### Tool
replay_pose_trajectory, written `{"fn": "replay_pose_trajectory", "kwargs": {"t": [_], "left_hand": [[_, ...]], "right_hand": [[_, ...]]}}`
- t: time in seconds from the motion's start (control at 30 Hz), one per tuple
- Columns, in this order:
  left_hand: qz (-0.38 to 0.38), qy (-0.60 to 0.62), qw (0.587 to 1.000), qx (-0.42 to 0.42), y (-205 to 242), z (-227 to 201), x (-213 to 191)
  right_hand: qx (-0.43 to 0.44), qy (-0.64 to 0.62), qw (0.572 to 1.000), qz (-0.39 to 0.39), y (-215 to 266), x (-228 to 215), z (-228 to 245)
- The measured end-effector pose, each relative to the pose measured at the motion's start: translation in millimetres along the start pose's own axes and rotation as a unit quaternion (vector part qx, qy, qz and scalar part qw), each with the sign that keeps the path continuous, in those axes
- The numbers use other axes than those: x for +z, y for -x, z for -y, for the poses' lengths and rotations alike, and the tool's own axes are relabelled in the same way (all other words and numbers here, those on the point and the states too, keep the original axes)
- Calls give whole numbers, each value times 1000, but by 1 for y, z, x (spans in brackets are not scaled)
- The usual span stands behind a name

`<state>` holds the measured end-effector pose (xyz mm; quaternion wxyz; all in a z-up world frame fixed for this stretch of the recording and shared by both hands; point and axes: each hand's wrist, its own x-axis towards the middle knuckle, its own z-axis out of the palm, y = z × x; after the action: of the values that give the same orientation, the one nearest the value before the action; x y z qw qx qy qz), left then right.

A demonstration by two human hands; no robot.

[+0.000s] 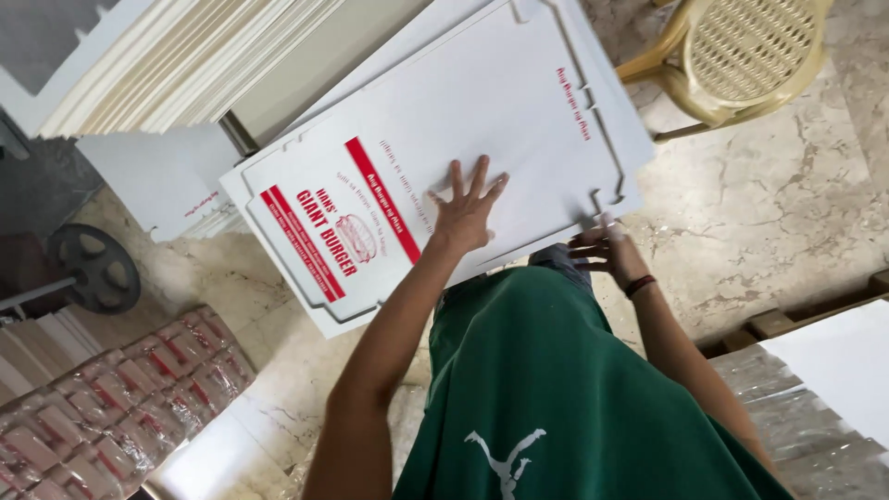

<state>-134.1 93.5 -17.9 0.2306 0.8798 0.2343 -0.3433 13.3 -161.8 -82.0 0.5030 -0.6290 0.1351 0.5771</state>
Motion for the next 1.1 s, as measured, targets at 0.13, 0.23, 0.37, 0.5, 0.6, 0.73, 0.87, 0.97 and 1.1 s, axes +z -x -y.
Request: {"fn": "replay_pose_trajectory", "kwargs": {"t": [0.13,0.23,0.37,0.5,0.6,0.73,0.87,0.97,1.1], "left_hand": [[31,-16,999,5,50,47,19],[37,-16,999,14,67,57,13],[41,62,995,68,52,72,37],[29,45,998,39,48,40,38],[5,39,999,-25,53,18,24],[-17,36,998,-58,50,6,29],[-35,51,996,-66,31,12,43],[-14,83,996,-20,32,25,45],[-38,107,993,-27,58,40,47]], "right_hand": [[-109,329,928,136,41,114,-17],[-135,386,907,98,65,179,-37],[-78,224,970,-53,68,182,-76],[-90,215,967,-99,44,170,-94],[-59,-19,997,-35,13,158,-118],[-135,195,967,-91,53,187,-90],[-129,62,986,-80,30,178,-109],[-73,-35,994,-73,18,170,-123],[-24,-21,999,-37,3,164,-142]]}}
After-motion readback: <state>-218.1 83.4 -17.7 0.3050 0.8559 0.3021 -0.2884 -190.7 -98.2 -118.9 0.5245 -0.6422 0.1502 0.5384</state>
